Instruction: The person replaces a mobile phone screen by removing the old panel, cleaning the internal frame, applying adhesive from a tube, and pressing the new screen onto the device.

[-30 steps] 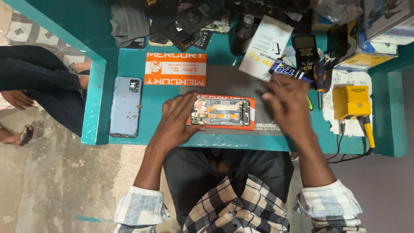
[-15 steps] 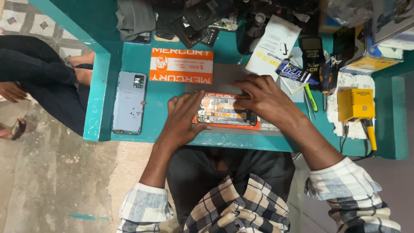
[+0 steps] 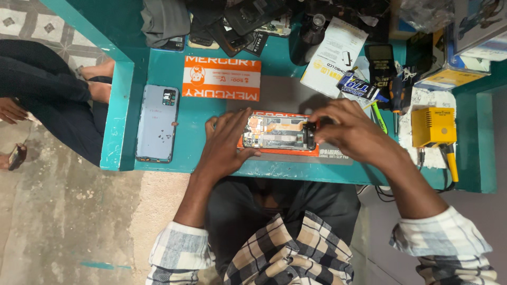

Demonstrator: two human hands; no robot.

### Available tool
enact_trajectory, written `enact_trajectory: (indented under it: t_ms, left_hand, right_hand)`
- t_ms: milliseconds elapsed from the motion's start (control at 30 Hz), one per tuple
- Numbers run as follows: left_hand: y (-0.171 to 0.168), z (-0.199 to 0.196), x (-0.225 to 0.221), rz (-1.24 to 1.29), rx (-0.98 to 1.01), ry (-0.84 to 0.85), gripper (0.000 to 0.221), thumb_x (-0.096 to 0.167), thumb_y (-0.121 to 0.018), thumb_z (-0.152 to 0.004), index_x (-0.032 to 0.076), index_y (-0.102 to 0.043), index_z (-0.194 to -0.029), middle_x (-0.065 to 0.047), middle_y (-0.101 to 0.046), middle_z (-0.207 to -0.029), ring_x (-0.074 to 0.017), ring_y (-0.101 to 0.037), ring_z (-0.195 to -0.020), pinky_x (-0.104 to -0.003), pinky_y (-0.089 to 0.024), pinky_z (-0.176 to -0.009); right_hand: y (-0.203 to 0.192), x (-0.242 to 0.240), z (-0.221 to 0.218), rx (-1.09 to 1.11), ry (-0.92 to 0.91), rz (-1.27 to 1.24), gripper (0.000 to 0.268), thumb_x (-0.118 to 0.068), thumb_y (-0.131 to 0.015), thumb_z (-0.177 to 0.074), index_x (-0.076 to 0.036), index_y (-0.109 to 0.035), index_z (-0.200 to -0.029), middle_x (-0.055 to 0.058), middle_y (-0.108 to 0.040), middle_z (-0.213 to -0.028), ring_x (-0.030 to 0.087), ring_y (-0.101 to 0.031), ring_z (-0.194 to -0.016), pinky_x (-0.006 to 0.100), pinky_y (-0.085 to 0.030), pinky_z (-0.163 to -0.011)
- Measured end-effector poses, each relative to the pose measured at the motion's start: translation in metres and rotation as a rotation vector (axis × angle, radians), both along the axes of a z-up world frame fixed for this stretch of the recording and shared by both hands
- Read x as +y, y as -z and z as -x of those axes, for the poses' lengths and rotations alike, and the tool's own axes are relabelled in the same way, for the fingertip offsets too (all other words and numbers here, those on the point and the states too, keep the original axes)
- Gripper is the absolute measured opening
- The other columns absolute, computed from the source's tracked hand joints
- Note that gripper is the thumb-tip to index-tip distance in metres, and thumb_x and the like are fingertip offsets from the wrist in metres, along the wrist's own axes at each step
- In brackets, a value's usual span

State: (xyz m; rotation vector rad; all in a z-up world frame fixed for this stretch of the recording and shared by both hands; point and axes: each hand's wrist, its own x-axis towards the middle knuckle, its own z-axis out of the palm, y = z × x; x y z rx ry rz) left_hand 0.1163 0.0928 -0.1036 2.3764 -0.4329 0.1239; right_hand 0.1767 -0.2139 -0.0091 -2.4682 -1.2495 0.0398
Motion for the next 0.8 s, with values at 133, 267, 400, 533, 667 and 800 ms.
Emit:
enact_trajectory:
  t_ms: [133,267,400,533,667,800]
  left_hand:
    - [-0.001,0.001,0.000,0.007,-0.009,0.007,0.105,0.047,-0.086,-0.069,0.005,-0.039,-0.154,-0.013,-0.050,-0.152,-0.0293,-0.037,-0.143,-0.050,-0.020,-0.115]
    - [-0.002,0.003,-0.001,0.007,-0.070,0.023,0.102,0.049,-0.084,-0.072,0.004,-0.040,-0.153,-0.013,-0.048,-0.154,-0.0300,-0.036,-0.144,-0.048,-0.021,-0.115]
    - [-0.001,0.004,-0.001,-0.003,-0.045,0.008,0.099,0.049,-0.083,-0.076,0.005,-0.042,-0.154,-0.012,-0.048,-0.156,-0.0288,-0.036,-0.146,-0.048,-0.020,-0.116]
    - [-0.001,0.003,-0.001,-0.003,-0.029,0.003,0.099,0.049,-0.083,-0.074,0.005,-0.042,-0.152,-0.012,-0.047,-0.155,-0.0277,-0.035,-0.146,-0.049,-0.018,-0.116]
    - [-0.002,0.003,-0.001,0.004,-0.026,0.007,0.098,0.048,-0.084,-0.074,0.006,-0.042,-0.153,-0.011,-0.048,-0.155,-0.0271,-0.035,-0.146,-0.049,-0.018,-0.116]
    - [0.000,0.003,0.001,0.021,-0.014,0.006,0.095,0.043,-0.084,-0.077,0.006,-0.042,-0.154,-0.012,-0.047,-0.156,-0.0277,-0.035,-0.147,-0.047,-0.019,-0.117]
  right_hand:
    - [0.000,-0.012,0.005,0.108,0.099,-0.140,0.013,-0.011,-0.078,-0.084,-0.009,-0.077,-0.096,0.001,-0.074,-0.103,0.023,-0.066,-0.099,0.038,-0.052,-0.088]
    - [0.016,-0.009,0.008,0.382,0.313,-0.312,0.008,-0.006,-0.072,-0.093,-0.002,-0.076,-0.099,0.006,-0.077,-0.088,0.017,-0.068,-0.077,0.032,-0.056,-0.069]
    - [0.022,-0.020,0.005,0.607,0.391,-0.729,0.007,0.000,-0.064,-0.102,0.003,-0.070,-0.102,0.011,-0.075,-0.091,0.013,-0.070,-0.081,0.029,-0.060,-0.075]
    - [0.002,-0.058,0.005,0.581,0.247,-1.143,0.008,0.006,-0.065,-0.108,0.002,-0.070,-0.102,0.013,-0.074,-0.090,0.018,-0.073,-0.079,0.034,-0.061,-0.073]
    - [-0.008,-0.078,0.019,0.368,0.251,-1.034,0.014,0.005,-0.072,-0.100,-0.003,-0.075,-0.111,0.013,-0.077,-0.098,0.020,-0.074,-0.089,0.035,-0.062,-0.080]
    - [0.008,-0.065,0.050,0.004,0.716,-0.333,0.027,0.001,-0.080,-0.091,-0.006,-0.075,-0.116,0.014,-0.076,-0.105,0.023,-0.073,-0.092,0.034,-0.058,-0.082]
